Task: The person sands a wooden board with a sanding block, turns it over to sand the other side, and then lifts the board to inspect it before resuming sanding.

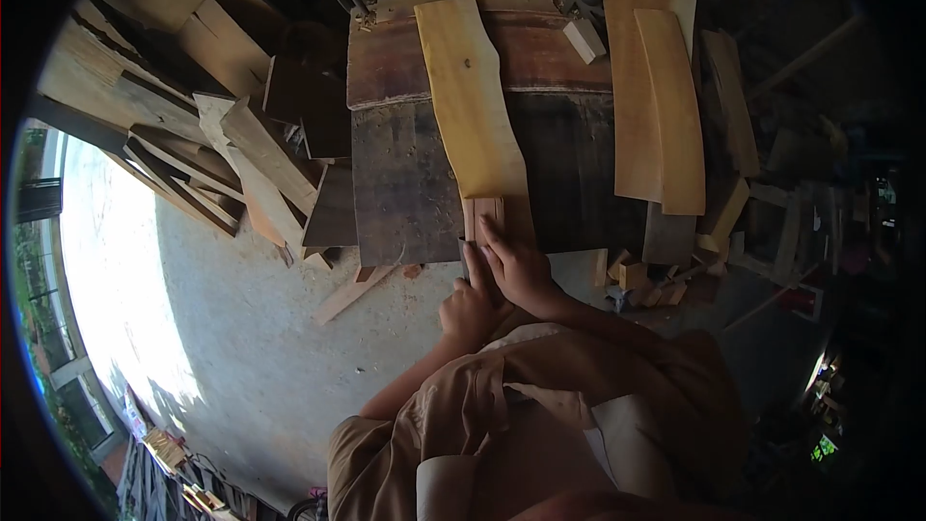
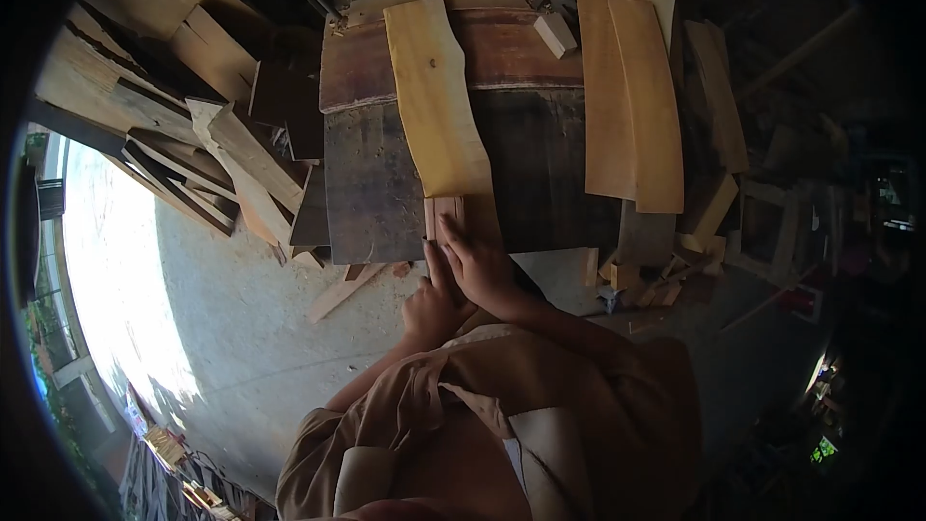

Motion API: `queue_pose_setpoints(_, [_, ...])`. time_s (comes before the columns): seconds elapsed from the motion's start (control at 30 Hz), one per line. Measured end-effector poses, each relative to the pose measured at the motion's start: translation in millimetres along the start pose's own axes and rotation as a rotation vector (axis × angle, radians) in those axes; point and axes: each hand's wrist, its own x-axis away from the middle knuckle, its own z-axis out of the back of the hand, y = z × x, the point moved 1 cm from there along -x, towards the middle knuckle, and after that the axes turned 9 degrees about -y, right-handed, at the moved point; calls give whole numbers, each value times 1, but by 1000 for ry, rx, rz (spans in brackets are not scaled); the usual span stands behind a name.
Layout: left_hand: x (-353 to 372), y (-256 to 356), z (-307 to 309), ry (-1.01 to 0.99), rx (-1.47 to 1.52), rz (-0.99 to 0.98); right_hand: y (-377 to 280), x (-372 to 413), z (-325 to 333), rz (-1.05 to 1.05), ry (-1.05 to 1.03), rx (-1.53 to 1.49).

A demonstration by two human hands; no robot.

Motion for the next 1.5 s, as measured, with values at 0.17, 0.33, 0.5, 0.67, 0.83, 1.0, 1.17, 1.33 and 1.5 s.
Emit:
queue_pose_setpoints(0.17, [-16,-6,11,-99,7,3,-1,-20,-1,-92,33,76])
queue_pose_setpoints(0.33, [-122,-16,79,33,-17,34,14,-142,23,-133,34,153])
queue_pose_setpoints(0.5, [-276,-51,175,51,111,104,23,-327,68,-117,61,123])
queue_pose_setpoints(0.67, [-309,-58,190,168,83,122,24,-374,71,-126,92,178])
queue_pose_setpoints(0.83, [-188,-38,120,104,9,127,16,-229,42,-91,-32,190])
queue_pose_setpoints(1.0, [-26,-6,22,-3,19,23,16,-30,-5,-48,-16,92])
queue_pose_setpoints(1.17, [-15,-3,-4,91,-36,-34,10,-9,4,-118,-97,111])
queue_pose_setpoints(1.33, [-129,-8,79,-11,103,54,32,-147,25,-110,-7,234])
queue_pose_setpoints(1.5, [-298,-40,181,83,72,65,43,-348,72,-159,100,189])
